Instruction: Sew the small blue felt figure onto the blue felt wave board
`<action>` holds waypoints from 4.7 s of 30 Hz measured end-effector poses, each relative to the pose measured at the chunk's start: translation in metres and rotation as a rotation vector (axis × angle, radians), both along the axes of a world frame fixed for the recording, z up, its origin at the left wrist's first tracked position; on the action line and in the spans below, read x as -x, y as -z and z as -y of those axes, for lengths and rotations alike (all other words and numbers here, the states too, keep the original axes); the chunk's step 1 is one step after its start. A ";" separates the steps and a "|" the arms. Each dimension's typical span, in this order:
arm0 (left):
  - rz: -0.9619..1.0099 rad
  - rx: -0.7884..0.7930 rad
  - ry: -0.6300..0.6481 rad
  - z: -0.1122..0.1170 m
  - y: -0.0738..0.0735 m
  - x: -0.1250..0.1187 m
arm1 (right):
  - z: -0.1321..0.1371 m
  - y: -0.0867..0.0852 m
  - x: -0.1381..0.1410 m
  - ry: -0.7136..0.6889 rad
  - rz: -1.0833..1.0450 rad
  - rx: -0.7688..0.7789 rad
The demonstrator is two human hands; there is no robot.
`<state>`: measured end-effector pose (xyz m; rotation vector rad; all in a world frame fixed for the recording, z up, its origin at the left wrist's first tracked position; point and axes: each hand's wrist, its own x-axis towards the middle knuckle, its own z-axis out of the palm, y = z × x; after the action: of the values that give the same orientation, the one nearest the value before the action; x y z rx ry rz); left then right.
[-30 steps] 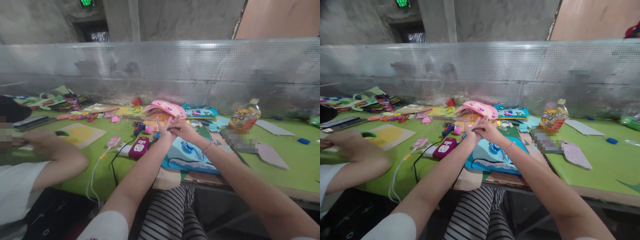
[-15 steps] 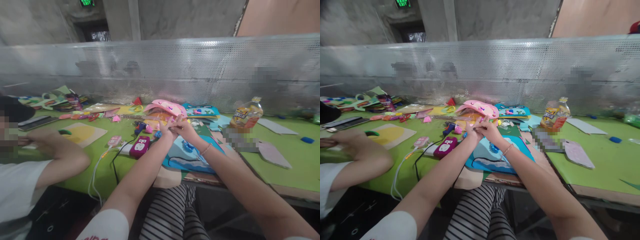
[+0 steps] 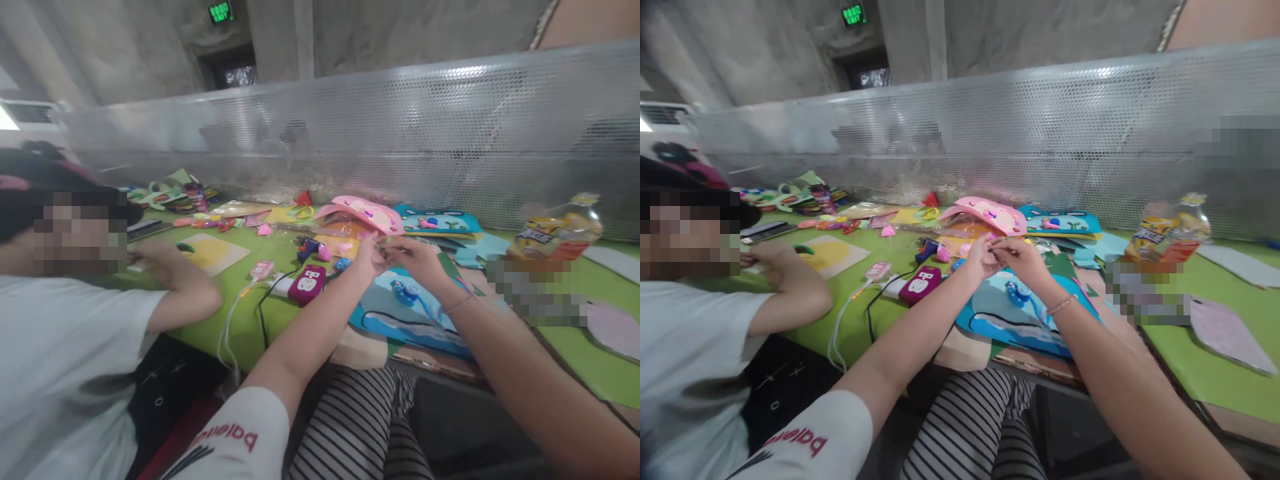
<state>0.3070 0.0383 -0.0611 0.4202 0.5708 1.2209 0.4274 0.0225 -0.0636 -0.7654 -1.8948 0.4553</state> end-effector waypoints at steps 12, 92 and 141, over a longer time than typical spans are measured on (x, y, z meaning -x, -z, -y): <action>-0.197 -0.201 0.474 0.012 -0.002 0.000 | -0.001 -0.014 -0.057 0.158 0.330 -0.469; -0.525 -0.332 0.301 0.010 0.005 -0.012 | 0.005 0.014 -0.059 -0.099 -0.516 0.542; -0.642 -0.334 0.307 0.007 0.007 -0.011 | 0.000 0.019 -0.061 -0.207 -0.549 0.485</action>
<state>0.3180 0.0309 -0.0684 1.1635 0.8108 0.8698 0.4879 0.0221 -0.0825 -0.6606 -1.3573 1.1580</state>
